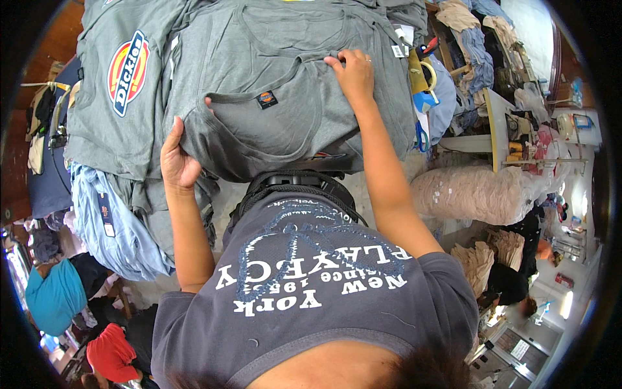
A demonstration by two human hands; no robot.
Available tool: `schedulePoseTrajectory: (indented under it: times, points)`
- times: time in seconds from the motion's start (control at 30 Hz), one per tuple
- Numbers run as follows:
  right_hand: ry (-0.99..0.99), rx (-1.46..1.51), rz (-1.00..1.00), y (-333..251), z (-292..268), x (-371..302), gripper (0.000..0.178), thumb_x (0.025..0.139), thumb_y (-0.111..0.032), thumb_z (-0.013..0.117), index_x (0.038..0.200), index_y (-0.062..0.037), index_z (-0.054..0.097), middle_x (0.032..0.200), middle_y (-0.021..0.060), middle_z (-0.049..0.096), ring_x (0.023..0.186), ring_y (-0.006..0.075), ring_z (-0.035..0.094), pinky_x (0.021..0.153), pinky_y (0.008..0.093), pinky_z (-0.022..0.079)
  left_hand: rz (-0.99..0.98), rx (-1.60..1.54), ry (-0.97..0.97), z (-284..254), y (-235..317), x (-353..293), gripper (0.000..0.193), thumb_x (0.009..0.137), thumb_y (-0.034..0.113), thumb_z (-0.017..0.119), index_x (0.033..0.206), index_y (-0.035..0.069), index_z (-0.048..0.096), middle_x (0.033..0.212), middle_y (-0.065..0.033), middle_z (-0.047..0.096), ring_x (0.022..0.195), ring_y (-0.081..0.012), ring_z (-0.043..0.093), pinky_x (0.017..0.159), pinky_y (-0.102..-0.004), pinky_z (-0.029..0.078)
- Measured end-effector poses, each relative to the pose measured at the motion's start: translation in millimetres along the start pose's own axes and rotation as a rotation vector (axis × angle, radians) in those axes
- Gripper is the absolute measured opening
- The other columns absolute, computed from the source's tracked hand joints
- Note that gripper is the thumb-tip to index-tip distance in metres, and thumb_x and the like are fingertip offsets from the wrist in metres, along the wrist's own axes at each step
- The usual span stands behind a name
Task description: The person folds several grey t-shirts with a logo, smoothing the fabric by hand and stacking them on a table. They briefly use scissors to snip a loose thread from one of the shirts.
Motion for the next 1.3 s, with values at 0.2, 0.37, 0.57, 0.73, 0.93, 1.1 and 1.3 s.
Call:
schedulePoseTrajectory:
  times: [0.2, 0.37, 0.57, 0.73, 0.93, 1.1, 1.3]
  points:
    - [-0.465, 0.725, 0.601, 36, 14, -13, 0.027, 0.076, -0.029, 0.062, 0.086, -0.0046, 0.058, 0.084, 0.0054, 0.059, 0.078, 0.0198, 0.055, 0.069, 0.0337, 0.043, 0.022, 0.540, 0.069, -16, 23, -25, 0.054, 0.076, 0.015, 0.059, 0.119, -0.009, 0.035, 0.114, -0.0186, 0.050, 0.105, -0.0258, 0.049, 0.090, -0.0373, 0.038]
    - [-0.288, 1.806, 0.903, 26, -72, -58, 0.031, 0.081, -0.034, 0.055, 0.095, -0.0061, 0.056, 0.095, 0.0073, 0.058, 0.091, 0.0163, 0.055, 0.082, 0.0312, 0.043, 0.136, 0.470, 0.082, -23, 42, -62, 0.049, 0.073, 0.017, 0.063, 0.111, -0.009, 0.044, 0.107, -0.0174, 0.054, 0.099, -0.0252, 0.053, 0.086, -0.0348, 0.040]
    - [-1.429, 1.118, 0.963, -24, -45, -219, 0.024, 0.080, -0.026, 0.058, 0.085, -0.0029, 0.057, 0.087, 0.0071, 0.061, 0.089, 0.0166, 0.056, 0.078, 0.0330, 0.044, -0.148, 0.535, 0.121, -32, -4, -54, 0.051, 0.070, 0.024, 0.067, 0.105, -0.009, 0.048, 0.098, -0.0162, 0.058, 0.091, -0.0250, 0.056, 0.082, -0.0344, 0.042]
    - [-0.330, 1.903, 1.122, 41, -92, -170, 0.044, 0.074, -0.031, 0.063, 0.102, 0.0016, 0.052, 0.097, 0.0150, 0.059, 0.101, 0.0248, 0.051, 0.091, 0.0371, 0.036, -0.135, 0.587, 0.022, -18, 14, -53, 0.045, 0.075, 0.024, 0.062, 0.106, -0.007, 0.050, 0.099, -0.0146, 0.058, 0.091, -0.0238, 0.056, 0.083, -0.0342, 0.042]
    - [-0.744, 1.570, 0.944, 4, -79, -202, 0.046, 0.074, -0.034, 0.063, 0.101, 0.0026, 0.054, 0.101, 0.0168, 0.057, 0.105, 0.0267, 0.049, 0.095, 0.0380, 0.031, -0.315, 0.729, -0.005, -63, 4, -60, 0.039, 0.077, 0.028, 0.062, 0.096, -0.005, 0.055, 0.095, -0.0110, 0.059, 0.088, -0.0215, 0.056, 0.080, -0.0333, 0.041]
    - [-0.430, 1.775, 0.957, 63, -111, -188, 0.045, 0.071, -0.034, 0.065, 0.097, 0.0010, 0.055, 0.099, 0.0185, 0.057, 0.092, 0.0315, 0.054, 0.082, 0.0454, 0.040, -0.052, 0.377, 0.009, -34, 24, -60, 0.040, 0.072, 0.024, 0.065, 0.093, -0.008, 0.054, 0.090, -0.0164, 0.059, 0.087, -0.0291, 0.057, 0.078, -0.0403, 0.043]
    - [-0.653, 1.898, 0.291, 65, -208, -97, 0.042, 0.072, -0.032, 0.061, 0.088, 0.0056, 0.052, 0.087, 0.0202, 0.058, 0.078, 0.0285, 0.059, 0.065, 0.0442, 0.050, 0.296, 0.607, -0.521, 35, 94, -62, 0.048, 0.062, 0.026, 0.074, 0.087, -0.011, 0.055, 0.082, -0.0226, 0.059, 0.074, -0.0314, 0.060, 0.068, -0.0414, 0.047]
Point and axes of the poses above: each hand's wrist, its own x-axis towards the middle knuckle, its own z-axis out of the palm, y = z × x, the point moved 9 cm from there along x, towards the middle knuckle
